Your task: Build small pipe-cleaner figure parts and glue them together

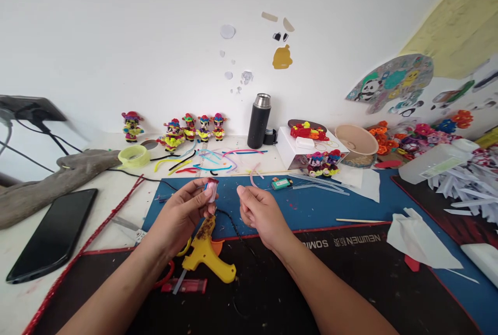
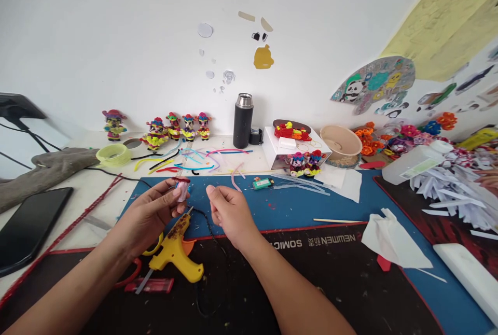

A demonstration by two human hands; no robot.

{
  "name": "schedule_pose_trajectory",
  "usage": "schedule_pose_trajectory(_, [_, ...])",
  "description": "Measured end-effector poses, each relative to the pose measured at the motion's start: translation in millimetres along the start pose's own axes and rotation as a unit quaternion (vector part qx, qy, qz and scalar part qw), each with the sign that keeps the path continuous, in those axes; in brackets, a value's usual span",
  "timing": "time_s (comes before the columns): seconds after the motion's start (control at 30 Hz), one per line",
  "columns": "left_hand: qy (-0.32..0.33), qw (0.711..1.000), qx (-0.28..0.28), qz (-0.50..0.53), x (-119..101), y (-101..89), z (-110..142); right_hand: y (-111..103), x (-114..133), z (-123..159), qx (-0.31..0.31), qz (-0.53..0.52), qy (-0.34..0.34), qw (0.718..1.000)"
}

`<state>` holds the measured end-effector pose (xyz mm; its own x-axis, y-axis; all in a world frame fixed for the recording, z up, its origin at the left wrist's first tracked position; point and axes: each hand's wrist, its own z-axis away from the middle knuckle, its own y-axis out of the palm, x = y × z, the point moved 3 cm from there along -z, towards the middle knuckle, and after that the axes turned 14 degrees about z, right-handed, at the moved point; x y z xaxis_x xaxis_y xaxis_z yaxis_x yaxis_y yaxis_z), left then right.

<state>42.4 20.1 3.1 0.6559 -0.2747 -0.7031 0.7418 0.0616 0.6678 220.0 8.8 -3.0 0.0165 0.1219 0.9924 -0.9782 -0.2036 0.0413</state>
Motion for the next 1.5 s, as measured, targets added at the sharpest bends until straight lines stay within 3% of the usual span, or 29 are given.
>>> schedule_pose_trajectory(0.17, [0.007, 1.0, 0.014, -0.013, 0.7, 0.4, 0.1, 5.4, -4.0, 0.2, 0.048, 0.012, 0.019, 0.999])
schedule_pose_trajectory(0.7, [0.016, 0.998, 0.033, -0.044, 2.3, -1.5, 1.6, 6.5, 1.4, 3.2, 0.054, 0.026, -0.024, 0.998])
schedule_pose_trajectory(0.9, [0.01, 0.998, 0.037, -0.058, 3.4, -1.9, 2.8, 3.8, 0.9, 1.8, -0.003, 0.012, -0.019, 1.0])
schedule_pose_trajectory(1.17, [0.015, 0.997, 0.031, -0.071, 3.2, 1.7, 3.4, 6.0, -5.6, -0.5, 0.057, 0.014, 0.01, 0.998])
schedule_pose_trajectory(1.5, [0.026, 0.994, 0.029, -0.102, 1.4, 5.6, 5.5, 3.4, -8.7, -2.6, 0.059, 0.039, 0.012, 0.997])
